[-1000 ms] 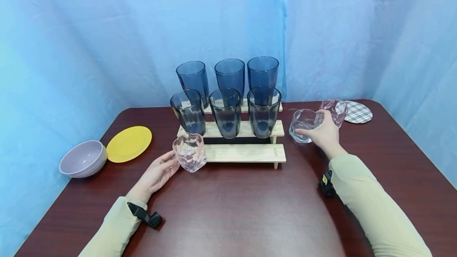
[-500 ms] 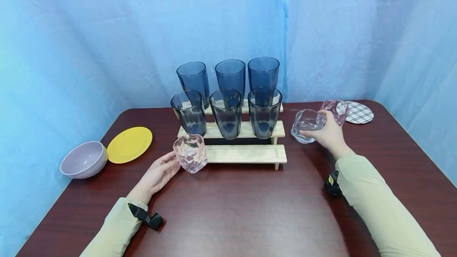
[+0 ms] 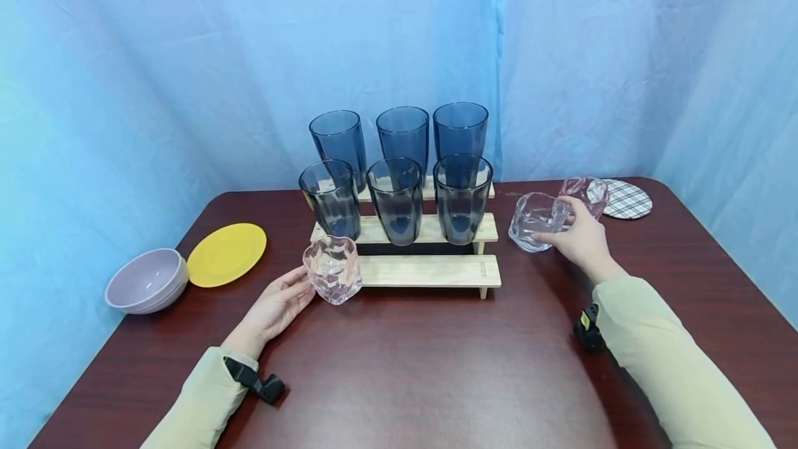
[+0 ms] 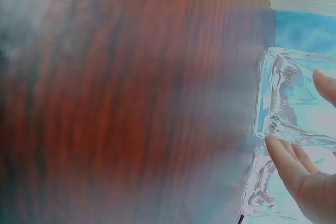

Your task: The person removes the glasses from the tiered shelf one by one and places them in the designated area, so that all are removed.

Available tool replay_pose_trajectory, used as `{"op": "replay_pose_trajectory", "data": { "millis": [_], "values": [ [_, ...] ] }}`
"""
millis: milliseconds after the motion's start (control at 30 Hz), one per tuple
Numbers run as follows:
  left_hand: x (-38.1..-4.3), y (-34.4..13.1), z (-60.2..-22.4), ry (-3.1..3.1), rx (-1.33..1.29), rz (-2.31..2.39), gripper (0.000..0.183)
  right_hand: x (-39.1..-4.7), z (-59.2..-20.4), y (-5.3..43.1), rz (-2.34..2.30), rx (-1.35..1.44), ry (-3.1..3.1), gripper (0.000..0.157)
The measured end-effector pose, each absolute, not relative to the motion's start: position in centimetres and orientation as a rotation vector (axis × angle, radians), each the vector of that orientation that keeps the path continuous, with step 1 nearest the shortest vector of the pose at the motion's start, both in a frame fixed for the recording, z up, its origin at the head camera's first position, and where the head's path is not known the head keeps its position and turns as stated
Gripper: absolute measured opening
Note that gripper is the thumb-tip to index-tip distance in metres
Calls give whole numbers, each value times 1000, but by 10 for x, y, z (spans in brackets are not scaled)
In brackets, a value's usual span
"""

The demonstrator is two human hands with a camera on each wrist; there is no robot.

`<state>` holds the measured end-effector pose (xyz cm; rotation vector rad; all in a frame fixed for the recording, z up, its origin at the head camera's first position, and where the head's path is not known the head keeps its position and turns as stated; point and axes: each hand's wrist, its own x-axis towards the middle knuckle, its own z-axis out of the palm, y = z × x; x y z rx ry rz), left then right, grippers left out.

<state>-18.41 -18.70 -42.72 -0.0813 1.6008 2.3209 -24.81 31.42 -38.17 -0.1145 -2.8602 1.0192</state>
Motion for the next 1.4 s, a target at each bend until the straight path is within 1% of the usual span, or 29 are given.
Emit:
{"op": "replay_pose_trajectory", "data": {
  "millis": [600,1400],
  "values": [
    [-185,-187,-428,1596,-94,2323,55,-269,-384,306,944,-153,-2807,88],
    [-184,-187,-428,1584,-83,2336,56,-269,-383,297,949,-196,-2698,79]
  ]
}}
